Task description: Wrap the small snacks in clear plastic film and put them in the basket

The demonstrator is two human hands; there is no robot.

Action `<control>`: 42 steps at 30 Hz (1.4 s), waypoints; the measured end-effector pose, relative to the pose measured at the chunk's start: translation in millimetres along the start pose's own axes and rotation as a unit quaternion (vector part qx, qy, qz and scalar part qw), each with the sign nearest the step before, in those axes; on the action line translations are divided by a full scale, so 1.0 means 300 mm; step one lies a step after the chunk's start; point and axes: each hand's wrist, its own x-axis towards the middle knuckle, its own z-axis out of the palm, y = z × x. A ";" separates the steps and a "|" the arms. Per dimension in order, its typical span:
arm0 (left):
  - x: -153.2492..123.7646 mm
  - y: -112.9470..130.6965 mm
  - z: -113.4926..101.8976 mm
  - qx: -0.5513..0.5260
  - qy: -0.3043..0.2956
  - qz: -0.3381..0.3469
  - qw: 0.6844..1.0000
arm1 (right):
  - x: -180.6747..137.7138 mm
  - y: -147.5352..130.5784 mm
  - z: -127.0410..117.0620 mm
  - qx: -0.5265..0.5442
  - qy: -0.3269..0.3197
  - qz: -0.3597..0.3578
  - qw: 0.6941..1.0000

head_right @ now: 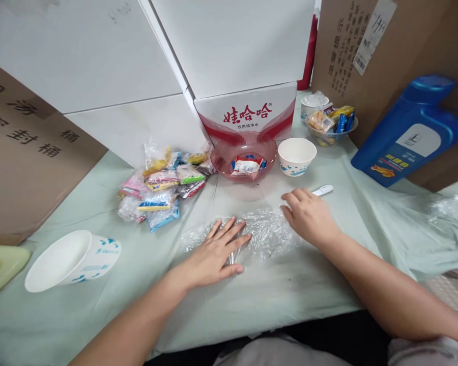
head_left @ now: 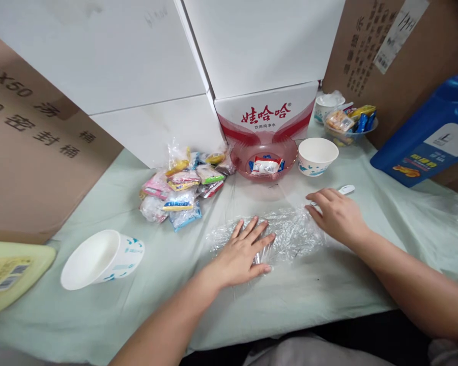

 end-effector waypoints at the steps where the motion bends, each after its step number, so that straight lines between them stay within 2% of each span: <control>1: 0.001 -0.001 0.000 -0.004 0.003 0.005 1.000 | -0.008 -0.016 0.001 0.048 -0.008 -0.062 0.997; 4: 0.005 -0.015 -0.003 -0.006 0.002 0.013 1.000 | -0.026 -0.054 0.021 0.151 -0.124 -0.227 0.954; 6: 0.005 -0.037 -0.011 -0.005 -0.004 0.009 1.000 | -0.028 -0.038 0.029 0.163 -0.204 -0.266 0.928; 7: 0.003 -0.051 -0.016 -0.004 -0.008 0.003 1.000 | -0.026 -0.016 0.026 0.156 -0.224 -0.261 0.926; 9: -0.002 -0.077 -0.028 0.000 -0.014 -0.012 1.000 | -0.018 0.042 0.001 0.127 -0.219 -0.217 0.943; 11: -0.007 -0.095 -0.036 0.006 -0.015 -0.023 1.000 | -0.012 0.082 -0.037 0.091 -0.173 -0.166 0.966; 13: -0.009 -0.101 -0.039 0.010 -0.013 -0.026 1.000 | -0.014 0.073 -0.073 0.088 -0.129 -0.158 0.975; 15: -0.008 -0.100 -0.036 0.011 -0.013 -0.025 1.000 | -0.023 0.019 -0.090 0.129 -0.123 -0.215 0.960; 17: -0.007 -0.098 -0.032 0.011 -0.014 -0.024 1.000 | -0.032 -0.046 -0.089 0.174 -0.158 -0.298 0.925; 19: -0.006 -0.098 -0.030 0.012 -0.014 -0.022 1.000 | -0.036 -0.077 -0.081 0.177 -0.206 -0.331 0.904; 21: -0.007 -0.101 -0.032 0.015 -0.015 -0.022 1.000 | -0.031 -0.054 -0.080 0.125 -0.240 -0.283 0.920; 23: -0.008 -0.104 -0.036 0.018 -0.020 -0.024 0.999 | -0.022 0.007 -0.091 0.047 -0.254 -0.197 0.946; 26: -0.010 -0.103 -0.042 0.022 -0.027 -0.030 0.999 | -0.011 0.083 -0.118 -0.033 -0.237 -0.102 0.966; 28: -0.011 -0.100 -0.044 0.025 -0.027 -0.033 0.999 | -0.008 0.080 -0.127 -0.025 -0.198 -0.063 0.978; 30: -0.012 -0.098 -0.044 0.027 -0.025 -0.033 0.999 | -0.009 0.038 -0.120 0.024 -0.164 -0.023 0.986; 32: -0.013 -0.098 -0.043 0.030 -0.022 -0.031 0.999 | -0.010 -0.017 -0.102 0.086 -0.171 0.013 0.981; 36: -0.015 -0.099 -0.039 0.041 -0.020 -0.031 0.998 | -0.010 -0.075 -0.054 0.128 -0.221 0.042 0.966; 42: -0.021 -0.094 -0.042 0.054 -0.002 -0.016 0.998 | -0.008 -0.048 -0.016 0.138 -0.186 0.026 0.972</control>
